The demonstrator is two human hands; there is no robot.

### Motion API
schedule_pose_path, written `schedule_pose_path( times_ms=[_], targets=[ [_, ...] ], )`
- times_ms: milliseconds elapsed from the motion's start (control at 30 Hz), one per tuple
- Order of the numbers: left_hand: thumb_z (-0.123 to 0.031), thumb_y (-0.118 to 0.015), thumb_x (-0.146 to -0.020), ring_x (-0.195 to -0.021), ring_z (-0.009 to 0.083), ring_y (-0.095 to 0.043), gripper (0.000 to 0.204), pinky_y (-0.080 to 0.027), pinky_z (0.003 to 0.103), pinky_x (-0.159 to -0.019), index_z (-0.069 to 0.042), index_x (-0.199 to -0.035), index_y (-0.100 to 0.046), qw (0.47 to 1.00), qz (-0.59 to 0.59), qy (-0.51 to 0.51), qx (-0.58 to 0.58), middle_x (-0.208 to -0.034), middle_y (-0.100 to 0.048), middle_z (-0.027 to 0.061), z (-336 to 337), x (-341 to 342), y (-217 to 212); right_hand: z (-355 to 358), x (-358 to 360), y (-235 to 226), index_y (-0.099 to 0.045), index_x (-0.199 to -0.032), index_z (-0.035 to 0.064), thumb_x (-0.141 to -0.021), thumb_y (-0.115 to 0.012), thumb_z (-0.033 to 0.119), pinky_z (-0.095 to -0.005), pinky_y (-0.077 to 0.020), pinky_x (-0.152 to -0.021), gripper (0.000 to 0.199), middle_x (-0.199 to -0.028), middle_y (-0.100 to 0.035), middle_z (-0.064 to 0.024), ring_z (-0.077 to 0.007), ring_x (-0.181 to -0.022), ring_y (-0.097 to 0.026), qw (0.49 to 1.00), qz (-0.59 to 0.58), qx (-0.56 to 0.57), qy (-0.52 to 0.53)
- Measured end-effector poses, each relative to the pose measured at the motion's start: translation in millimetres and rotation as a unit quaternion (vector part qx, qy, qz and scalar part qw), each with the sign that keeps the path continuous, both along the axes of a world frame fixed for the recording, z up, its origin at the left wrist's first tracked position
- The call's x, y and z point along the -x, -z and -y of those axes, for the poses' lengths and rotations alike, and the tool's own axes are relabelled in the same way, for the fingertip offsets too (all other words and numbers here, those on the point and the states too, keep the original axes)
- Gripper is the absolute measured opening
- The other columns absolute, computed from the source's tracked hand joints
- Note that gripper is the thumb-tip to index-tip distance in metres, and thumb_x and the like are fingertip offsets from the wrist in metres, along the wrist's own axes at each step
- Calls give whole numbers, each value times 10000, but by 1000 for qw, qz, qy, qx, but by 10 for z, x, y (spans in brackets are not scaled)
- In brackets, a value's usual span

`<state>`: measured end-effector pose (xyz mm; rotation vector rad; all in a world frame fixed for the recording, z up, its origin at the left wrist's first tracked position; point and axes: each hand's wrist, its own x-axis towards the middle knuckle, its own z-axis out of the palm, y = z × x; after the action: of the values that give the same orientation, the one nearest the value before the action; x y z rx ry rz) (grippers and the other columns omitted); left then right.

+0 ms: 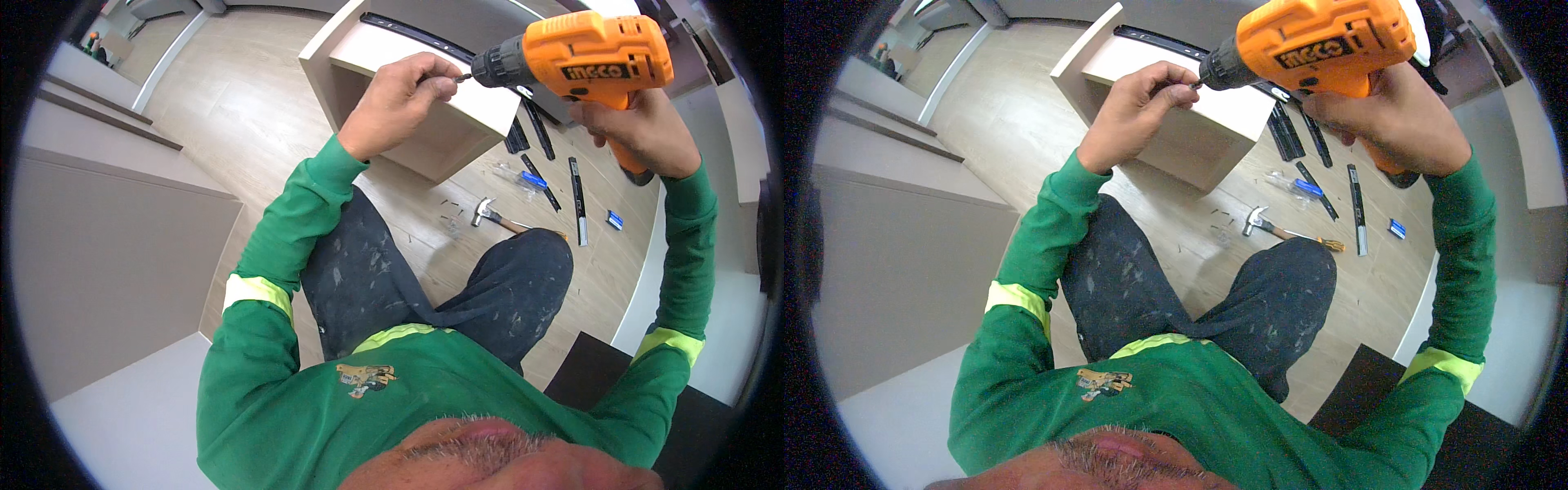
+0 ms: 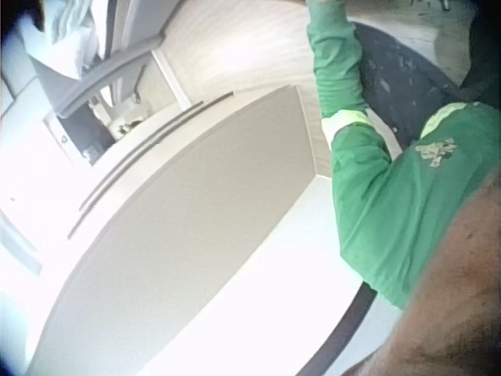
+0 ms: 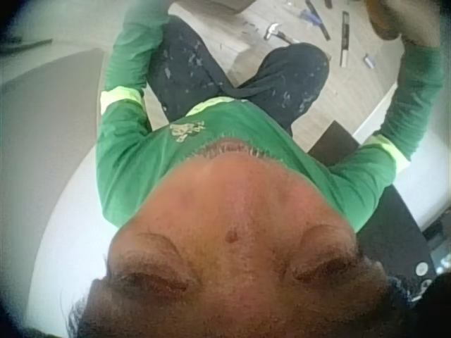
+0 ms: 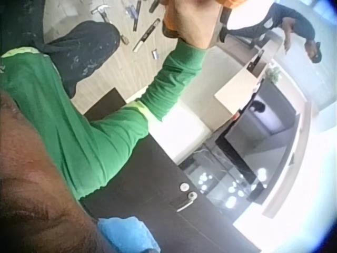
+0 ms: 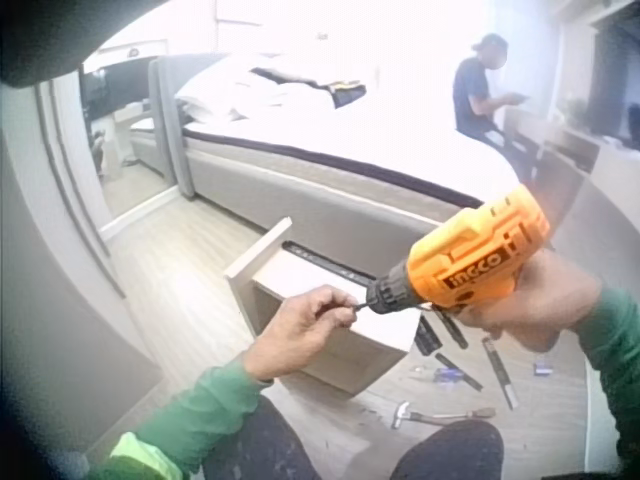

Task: The person assembles a wooden drawer by attaching metal slides using a cordless drill and screws. They then lift the drawer and install it into a cabinet unit with assistance from another person.

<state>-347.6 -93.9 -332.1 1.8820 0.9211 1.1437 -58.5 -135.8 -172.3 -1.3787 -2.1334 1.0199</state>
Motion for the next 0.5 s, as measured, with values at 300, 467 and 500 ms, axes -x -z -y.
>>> schedule_pose_path(
  times_ms=[300, 467, 500],
  targets=[
    [-87, -597, -1022, -975, 153, -714, 152, -601, 302, -858, 7, -1139, -625, 998, 58, -22, -17, -1006, -735, 88, -227, 275, -109, -9, 649, -571, -612, -1270, 18, -880, -754, 289, -348, -593, -744, 495, -1023, -703, -162, -219, -813, -703, 953, 253, -169, -5],
    [-83, -740, -913, -998, 186, -594, 140, -521, 347, -896, -42, -1041, -699, 997, 9, -43, -67, -1031, -574, 65, -700, 437, -558, -359, 1021, -998, -635, -1201, -5, -871, -751, 230, -340, -589, -677, 422, -944, -687, -140, -207, -744, -686, 957, 248, -148, -41],
    [-62, -739, -905, -953, 177, -597, 121, -522, 336, -866, -41, -1019, -704, 998, -15, -42, -55, -1001, -565, 62, -735, 441, -697, -551, 1030, -1002, -639, -1188, -10, -869, -751, 218, -339, -588, -664, 408, -928, -684, -136, -205, -731, -683, 963, 235, -126, -50]
  ],
)
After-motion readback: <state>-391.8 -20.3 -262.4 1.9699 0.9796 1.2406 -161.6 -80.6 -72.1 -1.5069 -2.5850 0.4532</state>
